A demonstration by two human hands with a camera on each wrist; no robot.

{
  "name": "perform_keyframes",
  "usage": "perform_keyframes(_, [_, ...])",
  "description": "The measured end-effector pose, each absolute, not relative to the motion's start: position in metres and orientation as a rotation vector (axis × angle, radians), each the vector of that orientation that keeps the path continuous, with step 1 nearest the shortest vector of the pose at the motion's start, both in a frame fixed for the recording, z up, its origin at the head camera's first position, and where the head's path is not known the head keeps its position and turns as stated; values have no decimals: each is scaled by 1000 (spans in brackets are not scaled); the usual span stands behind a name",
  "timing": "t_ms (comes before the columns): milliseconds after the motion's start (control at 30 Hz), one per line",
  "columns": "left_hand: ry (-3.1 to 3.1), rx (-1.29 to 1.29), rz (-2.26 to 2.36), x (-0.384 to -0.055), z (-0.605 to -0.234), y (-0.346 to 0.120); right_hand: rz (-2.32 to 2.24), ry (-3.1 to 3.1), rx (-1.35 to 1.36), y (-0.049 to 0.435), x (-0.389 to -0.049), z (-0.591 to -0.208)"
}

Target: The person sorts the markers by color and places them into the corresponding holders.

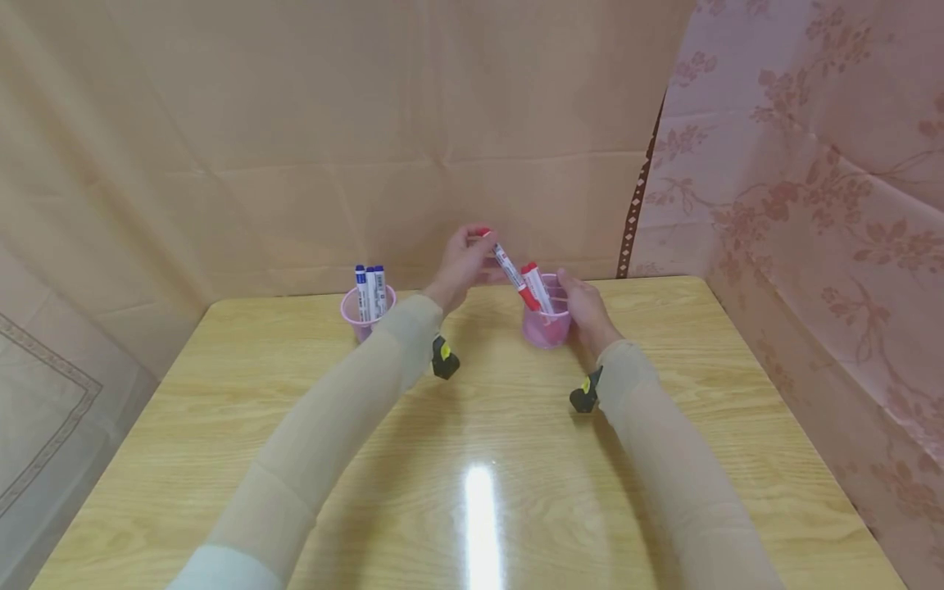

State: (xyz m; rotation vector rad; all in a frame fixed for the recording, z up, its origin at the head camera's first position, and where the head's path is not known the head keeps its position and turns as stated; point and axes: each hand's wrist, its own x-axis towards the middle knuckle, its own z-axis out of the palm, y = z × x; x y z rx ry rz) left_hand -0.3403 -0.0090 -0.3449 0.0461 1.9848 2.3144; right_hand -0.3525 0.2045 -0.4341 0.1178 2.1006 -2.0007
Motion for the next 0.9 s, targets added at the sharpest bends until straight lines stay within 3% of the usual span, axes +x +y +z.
perform_keyframes(900, [2123,75,2341,-337,-349,-8,-2009,2089,122,204,-353,-433])
